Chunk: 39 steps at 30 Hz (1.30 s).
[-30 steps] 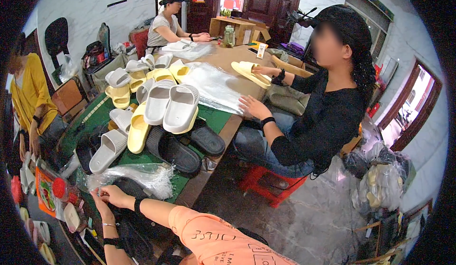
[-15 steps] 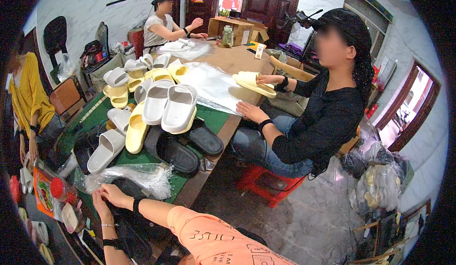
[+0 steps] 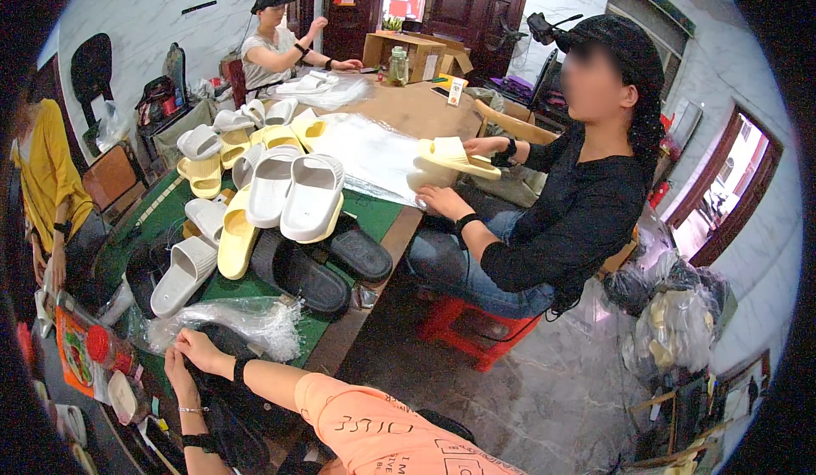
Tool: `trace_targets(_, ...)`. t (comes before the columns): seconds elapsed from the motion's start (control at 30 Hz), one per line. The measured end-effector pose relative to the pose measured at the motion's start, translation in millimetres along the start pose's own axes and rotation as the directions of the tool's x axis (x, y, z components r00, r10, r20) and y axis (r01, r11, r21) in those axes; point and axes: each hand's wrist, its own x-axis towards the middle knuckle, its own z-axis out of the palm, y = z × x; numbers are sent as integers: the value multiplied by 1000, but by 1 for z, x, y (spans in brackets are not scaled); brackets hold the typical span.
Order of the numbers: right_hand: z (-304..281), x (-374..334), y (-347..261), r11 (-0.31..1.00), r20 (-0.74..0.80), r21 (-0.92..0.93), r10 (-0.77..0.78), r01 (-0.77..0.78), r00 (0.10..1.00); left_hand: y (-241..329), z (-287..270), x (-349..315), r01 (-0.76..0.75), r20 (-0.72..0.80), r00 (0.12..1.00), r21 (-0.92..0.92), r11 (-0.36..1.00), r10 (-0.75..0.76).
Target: The recorder is tagging and sorting various colors of plastic slide sandals at a shared workbench.
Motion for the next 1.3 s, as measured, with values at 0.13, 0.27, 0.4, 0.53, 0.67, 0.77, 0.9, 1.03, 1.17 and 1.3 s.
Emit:
trace_targets(0.13, 2, -4, -10, 998, 20, -50, 36, -35, 999, 0, -1, -3, 63, -67, 995, -187, 980, -77)
trace_targets(0.27, 2, -2, -9, 989, 5, 151, 3, -4, 1000, 2, -2, -1, 120, -61, 990, -137, 983, -129)
trace_targets(0.4, 0, -3, -8, 993, 21, 107, -42, 39, 999, -8, -7, 1, 89, -79, 991, -204, 975, -107)
trace_targets(0.53, -5, -4, -12, 999, 68, -28, -32, 34, 997, -9, -10, 1, 124, -109, 982, -246, 961, -154)
trace_targets(0.67, 13, -10, -19, 998, 119, -62, 6, 2, 993, -3, -25, -9, 96, -274, 947, -257, 962, -167)
trace_targets(0.77, 12, -12, -26, 998, 82, -50, -40, 44, 996, -5, -21, -11, 55, -258, 955, -336, 940, -148)
trace_targets(0.9, -27, -4, -28, 957, 62, -287, -37, 53, 997, 7, 16, -4, 33, -227, 971, -190, 981, -76)
trace_targets(1.03, -9, -3, -12, 997, 106, -77, 27, -19, 994, -2, 1, -5, 94, -259, 948, -333, 938, -187)
trace_targets(1.17, 3, -6, -10, 993, 139, -108, 62, -47, 988, -2, -9, -9, 99, -272, 944, -310, 945, -188)
trace_targets(1.3, -2, -2, -10, 992, 107, -114, 67, -55, 992, -2, -4, -6, 91, -269, 943, -362, 928, -197)
